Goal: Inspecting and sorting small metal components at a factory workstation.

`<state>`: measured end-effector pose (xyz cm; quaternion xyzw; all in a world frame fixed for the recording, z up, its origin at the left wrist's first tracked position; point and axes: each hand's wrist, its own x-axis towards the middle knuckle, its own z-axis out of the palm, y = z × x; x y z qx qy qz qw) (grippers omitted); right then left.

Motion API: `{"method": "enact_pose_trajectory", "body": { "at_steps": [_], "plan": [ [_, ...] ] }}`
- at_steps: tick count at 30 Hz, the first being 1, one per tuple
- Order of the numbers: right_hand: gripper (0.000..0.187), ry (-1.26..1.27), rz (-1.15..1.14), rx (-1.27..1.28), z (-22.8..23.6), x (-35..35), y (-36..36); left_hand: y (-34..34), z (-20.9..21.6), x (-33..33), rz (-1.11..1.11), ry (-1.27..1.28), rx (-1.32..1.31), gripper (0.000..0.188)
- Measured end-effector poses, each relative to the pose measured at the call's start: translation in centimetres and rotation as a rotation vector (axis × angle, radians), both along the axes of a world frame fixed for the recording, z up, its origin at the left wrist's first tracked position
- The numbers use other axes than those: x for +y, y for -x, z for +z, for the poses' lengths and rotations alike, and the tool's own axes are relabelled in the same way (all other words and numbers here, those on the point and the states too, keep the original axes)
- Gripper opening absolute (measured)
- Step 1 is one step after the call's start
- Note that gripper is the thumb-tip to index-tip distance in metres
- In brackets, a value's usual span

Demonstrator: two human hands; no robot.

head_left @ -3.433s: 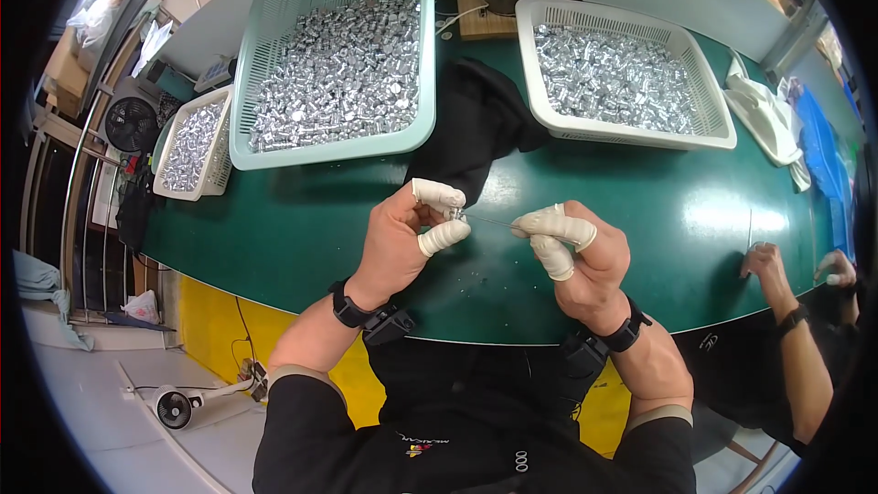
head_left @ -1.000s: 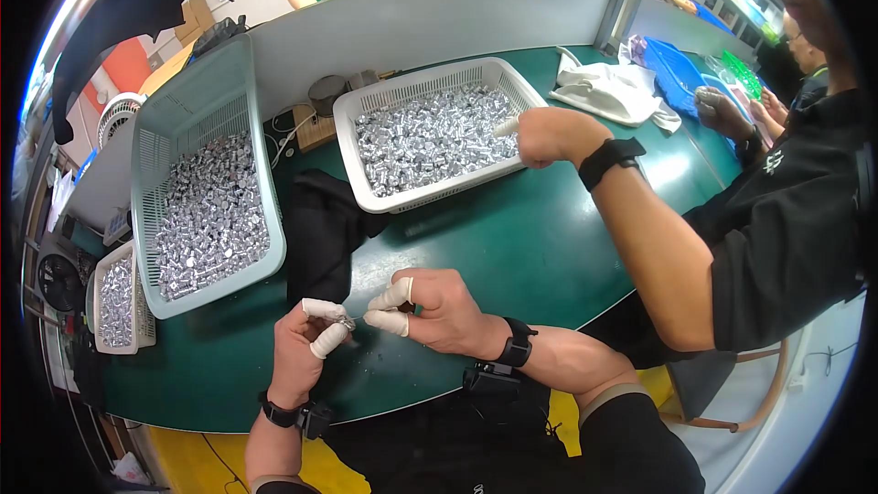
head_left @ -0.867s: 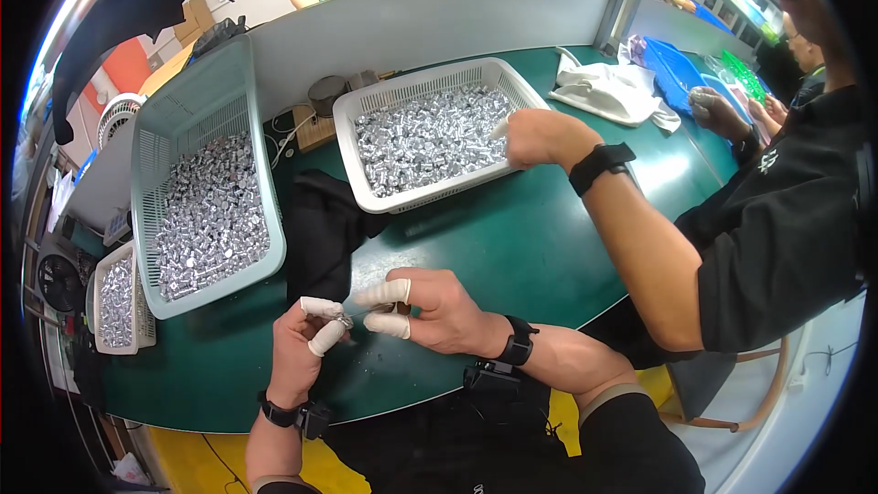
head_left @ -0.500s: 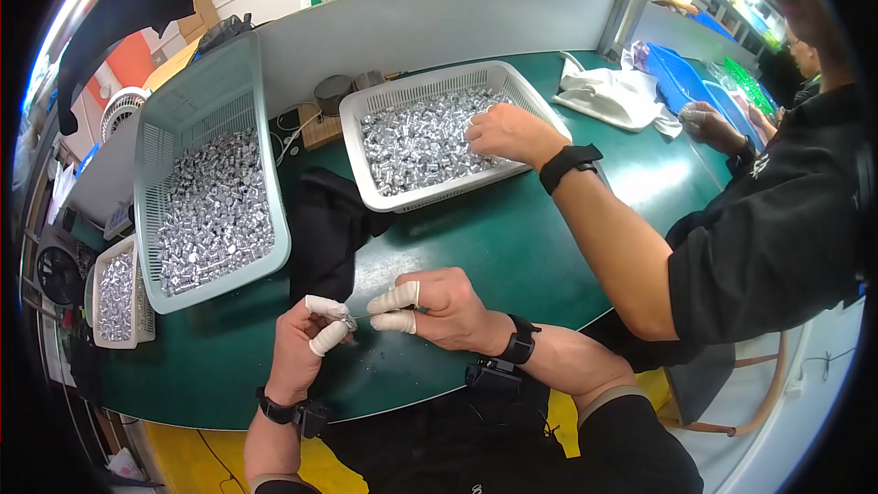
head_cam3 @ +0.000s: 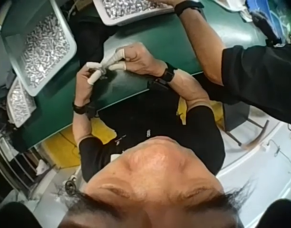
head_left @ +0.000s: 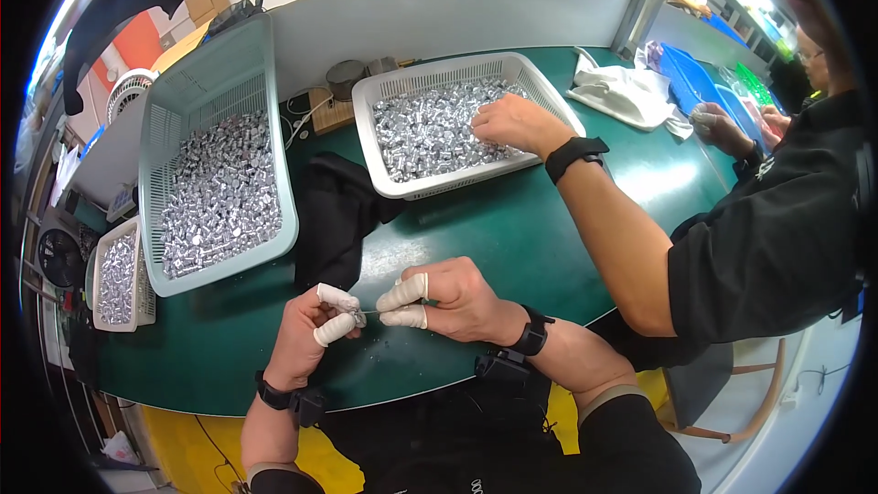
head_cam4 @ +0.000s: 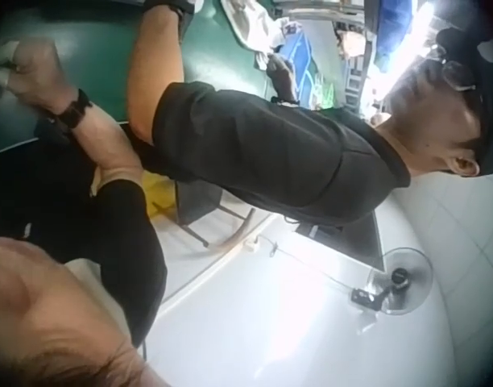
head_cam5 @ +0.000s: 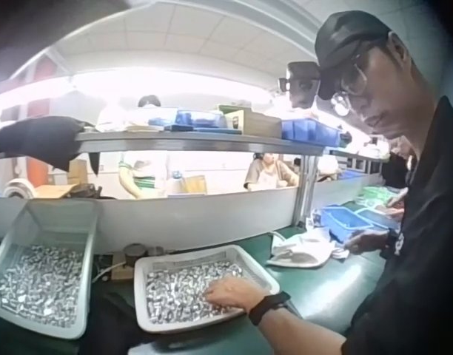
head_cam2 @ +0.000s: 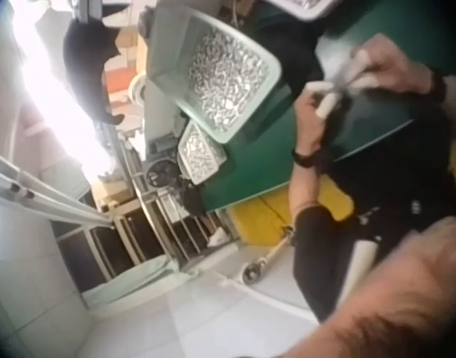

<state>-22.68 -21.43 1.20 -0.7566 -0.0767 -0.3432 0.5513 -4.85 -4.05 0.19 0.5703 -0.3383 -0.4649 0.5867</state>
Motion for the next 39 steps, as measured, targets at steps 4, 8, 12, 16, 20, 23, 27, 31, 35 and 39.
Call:
{"method": "enact_pose_trajectory", "body": {
  "at_steps": [4, 8, 12, 16, 20, 23, 27, 31, 35, 39],
  "plan": [
    [0.013, 0.047, -0.156, 0.104, -0.2, 0.4, 0.3, 0.5, -0.1, 0.1, 0.035, 0.058, -0.118, 0.016],
    [0.014, -0.313, -0.244, 0.446, -0.8, 0.8, -0.3, 0.5, -0.6, 0.2, 0.103, 0.177, -0.358, 0.019],
    [0.014, -0.466, -0.13, 0.275, 0.0, 1.0, -0.6, 0.3, -0.7, 0.3, 0.119, 0.166, -0.372, 0.021],
    [0.017, -0.103, -0.031, 0.126, 0.2, 0.1, -0.3, 0.5, -0.5, 0.3, 0.125, 0.118, -0.267, 0.02],
    [0.021, -0.029, 0.001, 0.083, -0.7, -0.1, -0.1, 0.5, -0.3, 0.3, 0.113, 0.101, -0.245, 0.02],
    [0.023, -0.136, -0.13, 0.207, -0.7, 0.4, 0.0, 0.4, -0.4, 0.3, 0.089, 0.095, -0.292, 0.019],
    [0.018, -0.138, -0.096, 0.195, 0.4, 0.6, -0.1, 0.5, -0.3, 0.3, 0.094, 0.104, -0.315, 0.018],
    [0.016, 0.009, -0.04, 0.096, 0.9, 0.1, -0.2, 0.5, -0.1, 0.2, 0.098, 0.075, -0.2, 0.02],
    [0.015, -0.019, -0.001, 0.056, 0.1, -0.2, -0.2, 0.5, 0.1, 0.2, 0.062, 0.029, -0.119, 0.018],
    [0.012, -0.02, -0.042, 0.062, 0.1, 0.0, -0.2, 0.4, 0.0, 0.4, 0.04, 0.031, -0.18, 0.017]
  ]
}}
